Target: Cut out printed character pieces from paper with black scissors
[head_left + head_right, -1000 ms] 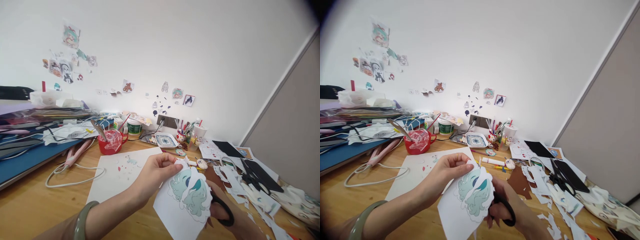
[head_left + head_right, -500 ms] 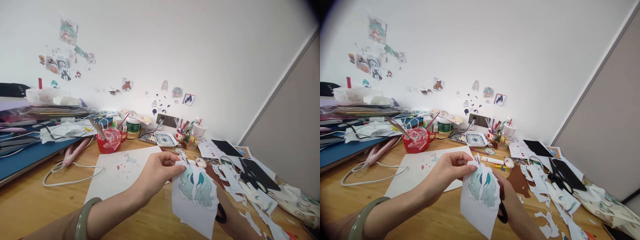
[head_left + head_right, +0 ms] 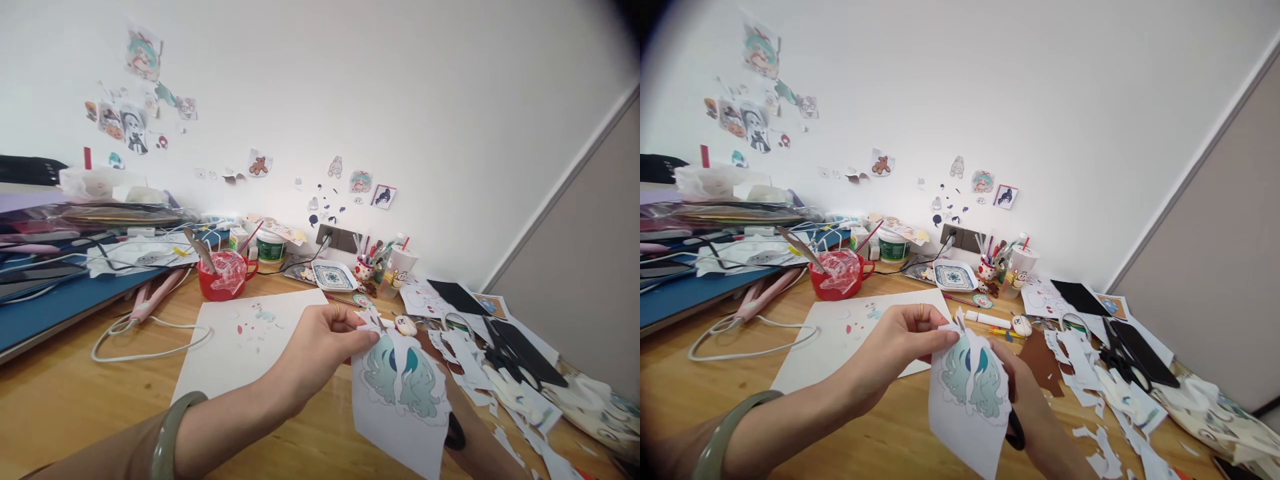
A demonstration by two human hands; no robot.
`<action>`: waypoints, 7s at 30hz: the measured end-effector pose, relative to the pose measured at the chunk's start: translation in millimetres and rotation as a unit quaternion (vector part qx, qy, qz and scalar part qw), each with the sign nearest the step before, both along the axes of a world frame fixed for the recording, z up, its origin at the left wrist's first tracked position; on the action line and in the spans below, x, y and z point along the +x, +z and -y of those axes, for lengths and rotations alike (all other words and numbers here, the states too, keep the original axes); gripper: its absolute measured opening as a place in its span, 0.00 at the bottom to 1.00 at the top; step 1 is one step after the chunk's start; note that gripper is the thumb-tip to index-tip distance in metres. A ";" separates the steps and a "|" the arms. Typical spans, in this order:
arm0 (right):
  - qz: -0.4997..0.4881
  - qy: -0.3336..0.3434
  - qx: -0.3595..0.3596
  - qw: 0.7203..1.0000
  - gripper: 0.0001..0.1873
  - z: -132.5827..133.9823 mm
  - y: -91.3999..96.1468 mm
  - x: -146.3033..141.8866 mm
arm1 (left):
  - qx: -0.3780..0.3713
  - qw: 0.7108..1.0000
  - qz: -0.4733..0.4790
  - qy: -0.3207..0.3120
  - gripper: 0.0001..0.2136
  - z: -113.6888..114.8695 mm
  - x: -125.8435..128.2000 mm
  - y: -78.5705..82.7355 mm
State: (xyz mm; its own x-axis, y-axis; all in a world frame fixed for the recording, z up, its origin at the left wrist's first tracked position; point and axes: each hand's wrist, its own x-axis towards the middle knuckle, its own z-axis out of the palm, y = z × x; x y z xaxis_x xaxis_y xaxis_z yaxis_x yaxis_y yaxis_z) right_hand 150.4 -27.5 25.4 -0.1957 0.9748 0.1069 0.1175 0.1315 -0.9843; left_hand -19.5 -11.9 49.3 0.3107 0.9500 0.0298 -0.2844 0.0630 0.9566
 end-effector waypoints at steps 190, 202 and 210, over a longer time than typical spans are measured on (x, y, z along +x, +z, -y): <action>0.093 0.078 -0.036 0.992 0.15 0.0 4.8 10.2 | -0.019 0.995 -0.085 -0.053 0.05 -9.3 -12.1 5.1; 0.097 0.073 -0.045 0.992 0.13 -0.3 5.3 10.8 | -0.015 0.994 -0.080 -0.069 0.05 -12.4 -12.8 5.3; 0.079 0.080 -0.063 0.992 0.14 1.5 5.3 10.3 | -0.004 0.994 -0.085 -0.074 0.05 -13.5 -13.8 3.8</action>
